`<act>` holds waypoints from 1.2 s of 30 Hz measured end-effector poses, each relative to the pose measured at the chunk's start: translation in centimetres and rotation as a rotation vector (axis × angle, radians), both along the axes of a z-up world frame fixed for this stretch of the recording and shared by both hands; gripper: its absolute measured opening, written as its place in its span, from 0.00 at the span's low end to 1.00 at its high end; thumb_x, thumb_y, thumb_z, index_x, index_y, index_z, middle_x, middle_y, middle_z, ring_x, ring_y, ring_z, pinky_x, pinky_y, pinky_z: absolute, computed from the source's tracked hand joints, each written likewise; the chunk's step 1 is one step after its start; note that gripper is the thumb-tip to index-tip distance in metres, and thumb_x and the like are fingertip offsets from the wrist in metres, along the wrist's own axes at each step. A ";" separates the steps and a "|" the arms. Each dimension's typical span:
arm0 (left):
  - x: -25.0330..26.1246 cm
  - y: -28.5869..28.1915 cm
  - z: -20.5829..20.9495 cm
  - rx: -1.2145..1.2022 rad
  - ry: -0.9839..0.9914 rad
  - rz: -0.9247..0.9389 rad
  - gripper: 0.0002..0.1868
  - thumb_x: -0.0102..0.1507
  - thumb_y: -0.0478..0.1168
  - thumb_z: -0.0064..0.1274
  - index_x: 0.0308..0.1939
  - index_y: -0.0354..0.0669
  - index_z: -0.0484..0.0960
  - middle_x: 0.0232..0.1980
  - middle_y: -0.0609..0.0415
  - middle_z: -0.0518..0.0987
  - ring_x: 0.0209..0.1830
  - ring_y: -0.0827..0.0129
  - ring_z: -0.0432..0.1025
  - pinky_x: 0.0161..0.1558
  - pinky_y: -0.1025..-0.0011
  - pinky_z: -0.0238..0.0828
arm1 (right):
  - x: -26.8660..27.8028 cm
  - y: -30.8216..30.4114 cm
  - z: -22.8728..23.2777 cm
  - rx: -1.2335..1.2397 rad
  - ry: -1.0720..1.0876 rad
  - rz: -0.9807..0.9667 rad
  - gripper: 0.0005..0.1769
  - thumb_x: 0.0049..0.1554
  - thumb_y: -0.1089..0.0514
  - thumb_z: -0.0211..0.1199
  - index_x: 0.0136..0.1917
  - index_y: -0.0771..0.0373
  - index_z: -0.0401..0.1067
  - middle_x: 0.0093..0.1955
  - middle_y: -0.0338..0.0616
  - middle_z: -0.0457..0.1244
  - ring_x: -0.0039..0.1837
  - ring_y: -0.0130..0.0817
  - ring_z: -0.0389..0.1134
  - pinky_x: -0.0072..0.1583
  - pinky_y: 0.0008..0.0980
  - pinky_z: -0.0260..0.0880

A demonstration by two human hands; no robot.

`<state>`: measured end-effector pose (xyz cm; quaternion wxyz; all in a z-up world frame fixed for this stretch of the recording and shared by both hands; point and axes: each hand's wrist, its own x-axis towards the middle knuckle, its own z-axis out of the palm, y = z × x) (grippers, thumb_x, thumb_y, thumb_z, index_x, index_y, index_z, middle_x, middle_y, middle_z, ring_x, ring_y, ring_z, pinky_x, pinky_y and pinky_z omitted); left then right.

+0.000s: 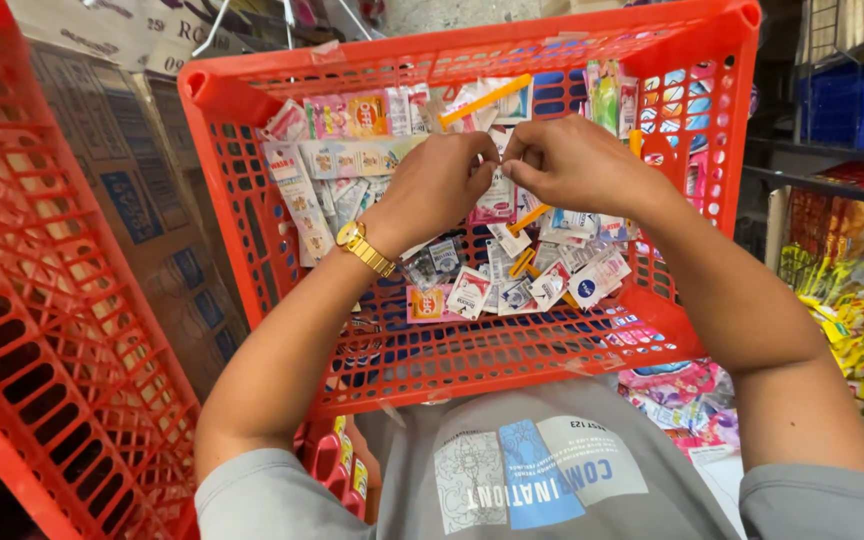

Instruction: The person sorts small sachets from a red basket and hangs them on a rotating wire display rack. The person repeatedly picks up sachets, examines them, and places them onto the rack's hooks, organizing them by type.

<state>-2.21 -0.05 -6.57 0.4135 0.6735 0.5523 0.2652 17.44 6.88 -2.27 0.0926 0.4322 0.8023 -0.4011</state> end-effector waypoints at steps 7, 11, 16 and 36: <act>0.0 0.3 -0.8 0.050 -0.086 0.058 0.07 0.64 0.38 0.55 0.39 0.36 0.82 0.35 0.41 0.82 0.36 0.47 0.77 0.39 0.56 0.72 | 0.1 0.4 -0.2 0.040 0.099 -0.003 0.14 0.62 0.51 0.65 0.50 0.65 0.77 0.38 0.49 0.69 0.40 0.40 0.71 0.44 0.40 0.69; 0.1 1.2 -1.9 0.069 -0.214 0.186 0.07 0.63 0.37 0.59 0.39 0.34 0.84 0.32 0.46 0.82 0.30 0.62 0.78 0.35 0.66 0.74 | 0.9 0.8 -1.7 0.049 0.325 -0.086 0.13 0.66 0.53 0.64 0.52 0.68 0.75 0.41 0.44 0.69 0.44 0.31 0.71 0.46 0.33 0.70; -0.5 1.8 -2.8 -0.133 -0.523 0.275 0.09 0.68 0.38 0.57 0.45 0.34 0.83 0.34 0.59 0.83 0.32 0.81 0.76 0.33 0.78 0.73 | 0.6 1.2 -0.3 -0.106 0.412 -0.252 0.13 0.67 0.53 0.62 0.54 0.66 0.74 0.41 0.36 0.68 0.44 0.21 0.69 0.42 0.26 0.68; -0.9 2.0 1.1 -0.028 -0.729 0.367 0.08 0.71 0.39 0.58 0.46 0.36 0.82 0.41 0.60 0.83 0.38 0.84 0.76 0.41 0.82 0.74 | 0.9 0.6 0.6 -0.110 0.608 -0.320 0.10 0.66 0.56 0.65 0.55 0.66 0.75 0.42 0.32 0.66 0.41 0.16 0.64 0.42 0.21 0.65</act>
